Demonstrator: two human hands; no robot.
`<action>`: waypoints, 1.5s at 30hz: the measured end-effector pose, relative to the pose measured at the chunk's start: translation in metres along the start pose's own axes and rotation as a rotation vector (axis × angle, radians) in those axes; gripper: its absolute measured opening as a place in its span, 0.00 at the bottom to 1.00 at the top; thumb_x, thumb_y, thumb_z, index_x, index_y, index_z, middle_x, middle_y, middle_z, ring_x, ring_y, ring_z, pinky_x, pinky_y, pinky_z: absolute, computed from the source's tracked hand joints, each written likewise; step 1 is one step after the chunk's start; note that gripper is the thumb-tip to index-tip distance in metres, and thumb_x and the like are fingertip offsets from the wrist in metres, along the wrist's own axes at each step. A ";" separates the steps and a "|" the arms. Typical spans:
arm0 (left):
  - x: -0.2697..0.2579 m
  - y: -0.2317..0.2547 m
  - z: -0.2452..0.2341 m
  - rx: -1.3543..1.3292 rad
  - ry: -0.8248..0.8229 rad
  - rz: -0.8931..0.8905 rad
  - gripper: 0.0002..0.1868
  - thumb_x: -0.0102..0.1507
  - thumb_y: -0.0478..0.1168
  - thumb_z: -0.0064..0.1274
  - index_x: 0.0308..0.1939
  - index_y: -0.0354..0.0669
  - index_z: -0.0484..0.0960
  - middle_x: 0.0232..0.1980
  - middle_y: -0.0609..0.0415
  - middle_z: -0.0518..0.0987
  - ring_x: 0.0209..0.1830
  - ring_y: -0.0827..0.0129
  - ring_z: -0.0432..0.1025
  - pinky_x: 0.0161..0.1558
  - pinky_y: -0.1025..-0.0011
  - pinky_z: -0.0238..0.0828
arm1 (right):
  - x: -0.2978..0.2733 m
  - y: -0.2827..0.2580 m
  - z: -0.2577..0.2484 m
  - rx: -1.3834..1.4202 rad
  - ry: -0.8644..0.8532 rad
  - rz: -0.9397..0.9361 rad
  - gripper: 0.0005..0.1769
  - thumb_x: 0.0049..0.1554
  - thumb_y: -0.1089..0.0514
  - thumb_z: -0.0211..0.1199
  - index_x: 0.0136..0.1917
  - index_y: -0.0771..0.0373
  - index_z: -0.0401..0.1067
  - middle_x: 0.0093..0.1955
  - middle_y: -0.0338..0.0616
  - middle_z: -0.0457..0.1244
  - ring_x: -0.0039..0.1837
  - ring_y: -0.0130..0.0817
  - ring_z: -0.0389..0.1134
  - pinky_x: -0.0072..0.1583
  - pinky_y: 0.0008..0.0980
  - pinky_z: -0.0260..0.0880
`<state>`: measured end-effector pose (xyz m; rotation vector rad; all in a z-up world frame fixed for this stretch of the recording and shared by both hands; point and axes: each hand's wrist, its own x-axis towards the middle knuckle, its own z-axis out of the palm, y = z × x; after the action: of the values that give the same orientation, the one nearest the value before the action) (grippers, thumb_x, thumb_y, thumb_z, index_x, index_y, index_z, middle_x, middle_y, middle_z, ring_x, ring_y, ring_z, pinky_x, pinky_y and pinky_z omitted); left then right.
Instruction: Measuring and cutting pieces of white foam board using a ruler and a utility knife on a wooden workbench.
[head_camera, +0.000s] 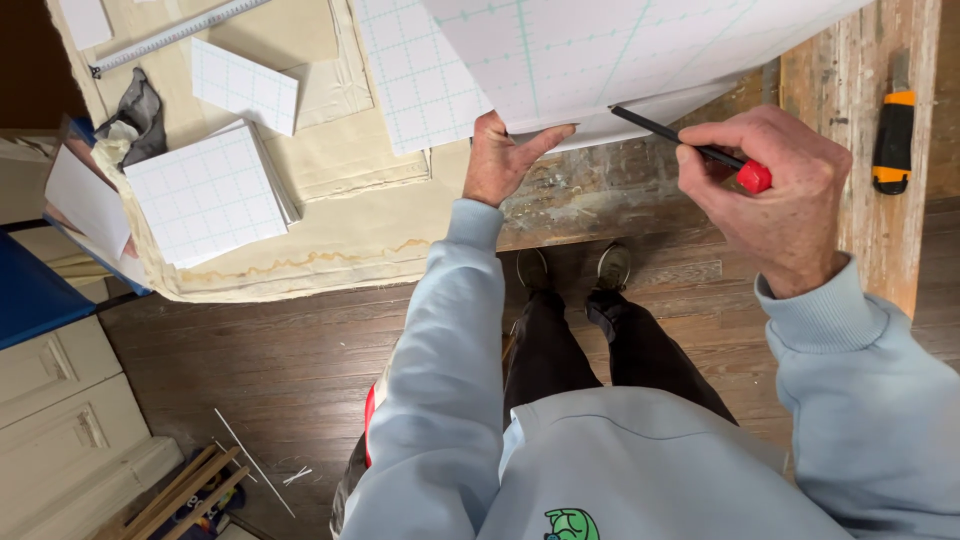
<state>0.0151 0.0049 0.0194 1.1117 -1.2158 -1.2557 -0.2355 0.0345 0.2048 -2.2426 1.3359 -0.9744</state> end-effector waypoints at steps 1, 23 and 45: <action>0.000 -0.001 0.000 0.000 -0.002 0.000 0.09 0.60 0.36 0.69 0.44 0.45 0.90 0.44 0.55 0.89 0.43 0.73 0.82 0.49 0.70 0.83 | 0.000 0.000 -0.002 -0.001 0.002 0.001 0.05 0.60 0.72 0.72 0.50 0.70 0.78 0.45 0.48 0.70 0.49 0.33 0.72 0.49 0.27 0.73; 0.000 0.007 -0.007 0.103 -0.035 0.001 0.10 0.59 0.38 0.71 0.44 0.43 0.90 0.44 0.55 0.89 0.43 0.72 0.83 0.50 0.69 0.83 | -0.022 0.020 -0.035 -0.044 0.053 0.083 0.05 0.62 0.74 0.71 0.52 0.73 0.78 0.47 0.51 0.69 0.47 0.32 0.73 0.49 0.24 0.74; -0.002 0.008 -0.005 0.127 0.005 -0.008 0.12 0.59 0.36 0.72 0.45 0.41 0.89 0.44 0.54 0.89 0.45 0.71 0.83 0.51 0.69 0.83 | -0.037 0.042 -0.039 -0.049 0.070 0.034 0.05 0.65 0.73 0.70 0.55 0.73 0.78 0.49 0.52 0.69 0.50 0.34 0.74 0.52 0.25 0.77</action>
<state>0.0203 0.0072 0.0266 1.2110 -1.3035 -1.1944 -0.3011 0.0480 0.1929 -2.2332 1.4379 -1.0274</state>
